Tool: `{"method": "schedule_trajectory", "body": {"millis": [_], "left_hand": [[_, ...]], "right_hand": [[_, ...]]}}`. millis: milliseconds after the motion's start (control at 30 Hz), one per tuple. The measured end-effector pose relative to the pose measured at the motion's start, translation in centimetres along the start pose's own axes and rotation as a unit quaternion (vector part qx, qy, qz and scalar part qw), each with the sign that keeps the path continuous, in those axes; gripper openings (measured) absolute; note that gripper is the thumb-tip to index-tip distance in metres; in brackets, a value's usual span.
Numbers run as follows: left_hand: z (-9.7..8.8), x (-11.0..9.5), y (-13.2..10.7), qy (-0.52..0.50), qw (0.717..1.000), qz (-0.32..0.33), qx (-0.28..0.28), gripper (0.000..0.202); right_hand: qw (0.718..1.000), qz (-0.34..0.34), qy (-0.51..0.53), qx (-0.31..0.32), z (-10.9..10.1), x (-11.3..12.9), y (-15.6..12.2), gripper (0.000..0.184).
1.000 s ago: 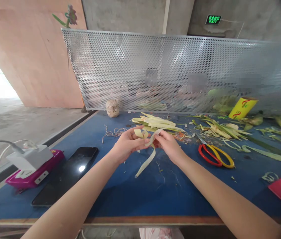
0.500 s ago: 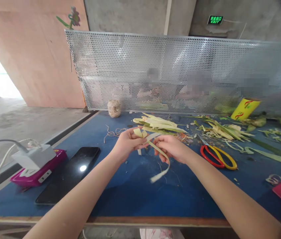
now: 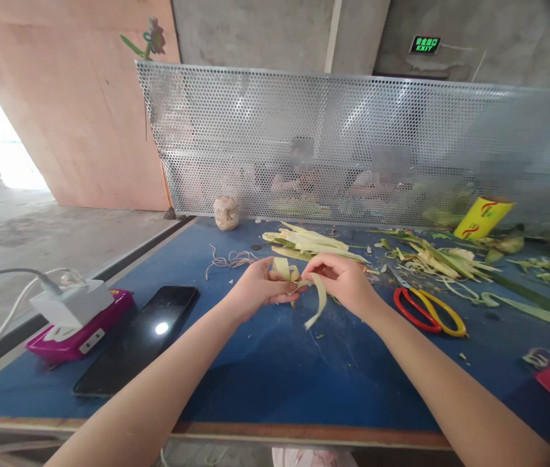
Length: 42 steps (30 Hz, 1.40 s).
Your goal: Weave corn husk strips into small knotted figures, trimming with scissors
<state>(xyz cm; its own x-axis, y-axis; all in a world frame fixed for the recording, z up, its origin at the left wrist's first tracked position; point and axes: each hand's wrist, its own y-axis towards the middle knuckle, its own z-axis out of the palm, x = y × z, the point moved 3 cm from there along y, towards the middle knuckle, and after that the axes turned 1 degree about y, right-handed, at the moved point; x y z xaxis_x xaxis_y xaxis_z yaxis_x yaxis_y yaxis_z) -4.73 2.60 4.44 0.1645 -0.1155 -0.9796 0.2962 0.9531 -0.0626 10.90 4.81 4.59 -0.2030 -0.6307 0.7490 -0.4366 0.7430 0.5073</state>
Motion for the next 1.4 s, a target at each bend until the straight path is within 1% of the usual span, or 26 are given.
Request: {"method": "schedule_trajectory", "body": {"millis": [67, 133, 200, 300, 367, 433, 533, 633, 733, 800, 967, 1033, 1067, 1133, 1233, 1300, 1400], "left_hand": [[0.2, 0.1, -0.2, 0.006, 1.0, -0.005, 0.02, 0.044], [0.3, 0.3, -0.2, 0.006, 1.0, -0.013, 0.027, 0.058], [0.3, 0.6, -0.2, 0.002, 0.999, -0.019, 0.034, 0.075], [0.4, 0.9, -0.2, -0.001, 0.998, -0.025, 0.057, 0.096], [0.4, 1.0, -0.2, 0.005, 0.997, -0.031, 0.065, 0.105], [0.5, 1.0, -0.3, 0.013, 0.997, -0.035, 0.069, 0.11], [0.7, 0.9, -0.4, 0.007, 0.995, -0.033, 0.089, 0.114], [0.8, 0.9, -0.4, -0.01, 0.993, -0.028, 0.114, 0.114], [0.8, 1.0, -0.5, -0.02, 0.993, -0.032, 0.112, 0.114], [0.9, 1.0, -0.5, -0.027, 0.993, -0.038, 0.105, 0.115], [1.1, 0.5, -0.8, -0.034, 0.994, -0.037, 0.095, 0.11], [1.2, 0.2, -0.9, -0.031, 0.995, -0.034, 0.091, 0.104], [1.3, 0.1, -0.9, -0.028, 0.995, -0.032, 0.093, 0.1], [1.4, 0.0, -0.9, -0.017, 0.995, -0.025, 0.099, 0.095], [1.3, 0.3, -0.6, 0.0, 0.996, -0.01, 0.094, 0.105], [1.2, 0.6, -0.5, 0.009, 0.996, -0.002, 0.088, 0.112], [1.1, 1.0, -0.3, 0.016, 0.996, 0.005, 0.093, 0.117]], "right_hand": [[0.997, -0.06, -0.051, -0.004, -0.2, 0.4, 0.1, 0.009], [0.994, -0.084, -0.071, 0.017, -0.1, 0.7, 0.1, 0.011], [0.993, -0.084, -0.072, 0.04, 0.0, 0.9, 0.0, 0.016], [0.992, -0.089, -0.075, 0.048, 0.0, 1.0, -0.1, 0.021], [0.993, -0.086, -0.065, 0.056, -0.1, 1.0, -0.2, 0.025], [0.995, -0.062, -0.046, 0.061, -0.1, 1.0, -0.2, 0.029], [0.999, -0.017, -0.023, 0.031, 0.0, 0.8, -0.1, 0.033], [0.999, 0.051, -0.012, -0.001, 0.2, 0.4, 0.0, 0.039], [0.993, 0.119, 0.007, -0.014, 0.4, -0.1, 0.0, 0.044], [0.99, 0.138, 0.013, -0.015, 0.6, -0.4, 0.0, 0.048], [0.991, 0.129, 0.009, 0.013, 1.0, -0.6, 0.0, 0.051], [0.992, 0.123, 0.008, 0.008, 1.1, -0.5, 0.1, 0.05], [0.993, 0.12, 0.002, -0.005, 1.1, -0.5, 0.1, 0.049], [0.992, 0.115, -0.02, -0.051, 1.0, -0.5, 0.3, 0.048], [0.982, 0.124, -0.06, -0.126, 0.7, -0.5, 0.3, 0.049], [0.976, 0.126, -0.104, -0.147, 0.4, -0.5, 0.3, 0.048], [0.966, 0.105, -0.187, -0.145, 0.1, -0.3, 0.3, 0.046]]}}
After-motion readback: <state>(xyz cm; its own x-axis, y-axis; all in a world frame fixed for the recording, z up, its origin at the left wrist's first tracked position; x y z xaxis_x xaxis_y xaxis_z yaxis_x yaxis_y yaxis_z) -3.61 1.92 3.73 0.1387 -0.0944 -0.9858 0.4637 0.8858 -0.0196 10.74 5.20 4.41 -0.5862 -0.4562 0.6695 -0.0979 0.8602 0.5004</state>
